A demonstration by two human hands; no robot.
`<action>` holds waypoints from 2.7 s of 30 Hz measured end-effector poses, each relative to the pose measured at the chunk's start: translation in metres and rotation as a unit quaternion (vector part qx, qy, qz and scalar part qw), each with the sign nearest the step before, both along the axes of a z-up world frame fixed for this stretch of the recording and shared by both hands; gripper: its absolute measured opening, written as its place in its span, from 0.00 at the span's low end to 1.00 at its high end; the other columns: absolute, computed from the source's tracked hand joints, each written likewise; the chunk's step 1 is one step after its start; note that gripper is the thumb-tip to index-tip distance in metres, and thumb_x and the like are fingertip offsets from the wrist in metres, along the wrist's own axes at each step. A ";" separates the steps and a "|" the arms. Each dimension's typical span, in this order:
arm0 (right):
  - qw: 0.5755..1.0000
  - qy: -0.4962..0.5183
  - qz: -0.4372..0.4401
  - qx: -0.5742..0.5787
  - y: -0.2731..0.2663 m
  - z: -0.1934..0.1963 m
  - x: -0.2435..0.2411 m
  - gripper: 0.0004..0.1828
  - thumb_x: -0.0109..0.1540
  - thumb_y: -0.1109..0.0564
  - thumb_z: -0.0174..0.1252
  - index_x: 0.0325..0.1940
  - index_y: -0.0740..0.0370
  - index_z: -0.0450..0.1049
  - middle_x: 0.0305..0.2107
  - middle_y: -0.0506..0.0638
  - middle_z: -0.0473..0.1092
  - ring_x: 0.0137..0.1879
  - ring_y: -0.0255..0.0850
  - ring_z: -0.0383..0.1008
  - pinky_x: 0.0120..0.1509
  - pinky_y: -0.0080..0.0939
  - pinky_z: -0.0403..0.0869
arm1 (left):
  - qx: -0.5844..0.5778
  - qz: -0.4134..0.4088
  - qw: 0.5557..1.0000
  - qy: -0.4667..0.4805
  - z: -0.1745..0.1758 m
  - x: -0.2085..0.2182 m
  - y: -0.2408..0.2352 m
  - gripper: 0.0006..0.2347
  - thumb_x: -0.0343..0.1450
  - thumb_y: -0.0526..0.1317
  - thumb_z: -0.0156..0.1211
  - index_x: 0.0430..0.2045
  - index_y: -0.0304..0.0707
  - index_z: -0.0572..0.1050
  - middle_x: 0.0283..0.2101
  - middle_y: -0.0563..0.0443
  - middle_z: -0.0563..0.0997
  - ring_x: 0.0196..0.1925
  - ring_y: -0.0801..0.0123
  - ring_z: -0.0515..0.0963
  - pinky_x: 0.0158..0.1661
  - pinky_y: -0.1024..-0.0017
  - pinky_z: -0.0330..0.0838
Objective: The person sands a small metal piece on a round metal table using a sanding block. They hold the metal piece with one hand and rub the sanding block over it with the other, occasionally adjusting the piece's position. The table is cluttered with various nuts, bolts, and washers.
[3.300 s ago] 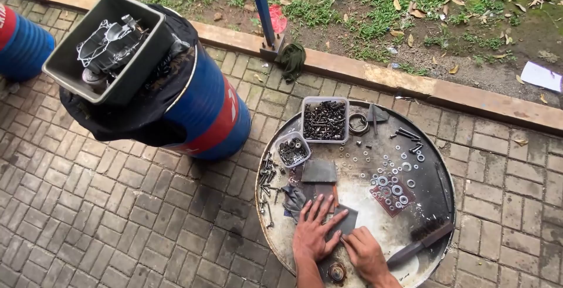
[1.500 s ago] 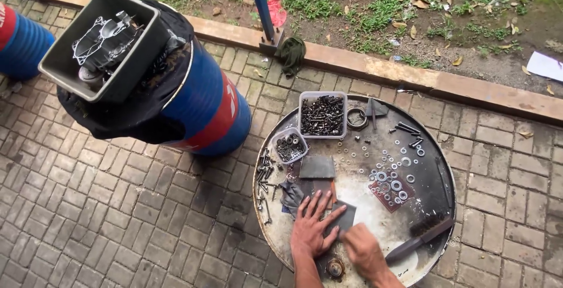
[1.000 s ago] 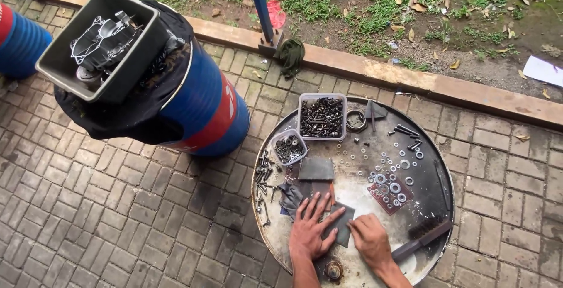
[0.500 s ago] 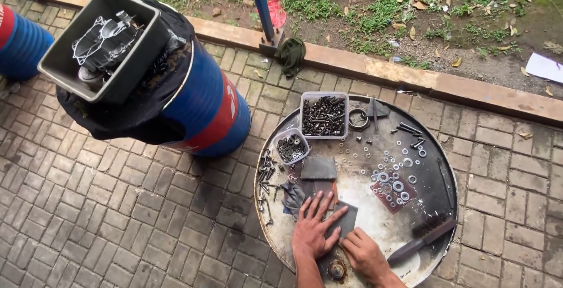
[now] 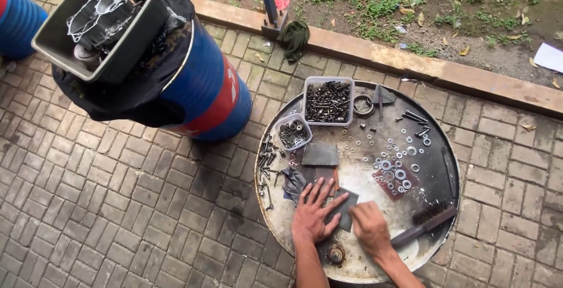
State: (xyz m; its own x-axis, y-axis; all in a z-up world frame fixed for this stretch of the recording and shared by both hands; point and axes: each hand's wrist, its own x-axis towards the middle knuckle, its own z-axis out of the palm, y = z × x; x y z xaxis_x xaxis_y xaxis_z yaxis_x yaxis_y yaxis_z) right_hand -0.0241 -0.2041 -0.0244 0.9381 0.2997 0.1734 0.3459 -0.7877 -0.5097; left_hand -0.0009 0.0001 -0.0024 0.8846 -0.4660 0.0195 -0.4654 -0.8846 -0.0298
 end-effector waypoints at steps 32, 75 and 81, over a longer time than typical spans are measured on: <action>0.991 -0.025 -0.057 0.118 -0.010 0.006 0.010 0.04 0.60 0.60 0.68 0.38 0.55 0.81 0.30 0.45 0.73 0.37 0.42 0.74 0.44 0.38 0.75 | -0.106 0.045 0.991 0.061 -0.018 -0.007 -0.005 0.24 0.74 0.60 0.38 0.69 0.90 0.51 0.79 0.63 0.45 0.81 0.64 0.41 0.74 0.56 0.37; 0.998 0.012 -0.013 0.065 0.018 -0.012 0.004 0.03 0.60 0.54 0.64 0.35 0.51 0.75 0.28 0.47 0.71 0.39 0.48 0.76 0.46 0.45 0.77 | -0.244 0.006 0.969 -0.027 0.003 -0.002 0.003 0.23 0.72 0.53 0.47 0.65 0.75 0.65 0.74 0.50 0.62 0.77 0.52 0.56 0.70 0.50 0.47; 0.998 0.026 -0.019 0.047 0.022 -0.013 0.004 0.08 0.59 0.54 0.63 0.32 0.53 0.70 0.25 0.48 0.66 0.37 0.49 0.73 0.46 0.46 0.76 | -0.235 0.001 0.971 -0.040 0.005 -0.002 0.002 0.22 0.73 0.53 0.45 0.65 0.76 0.65 0.74 0.51 0.61 0.76 0.53 0.56 0.69 0.50 0.47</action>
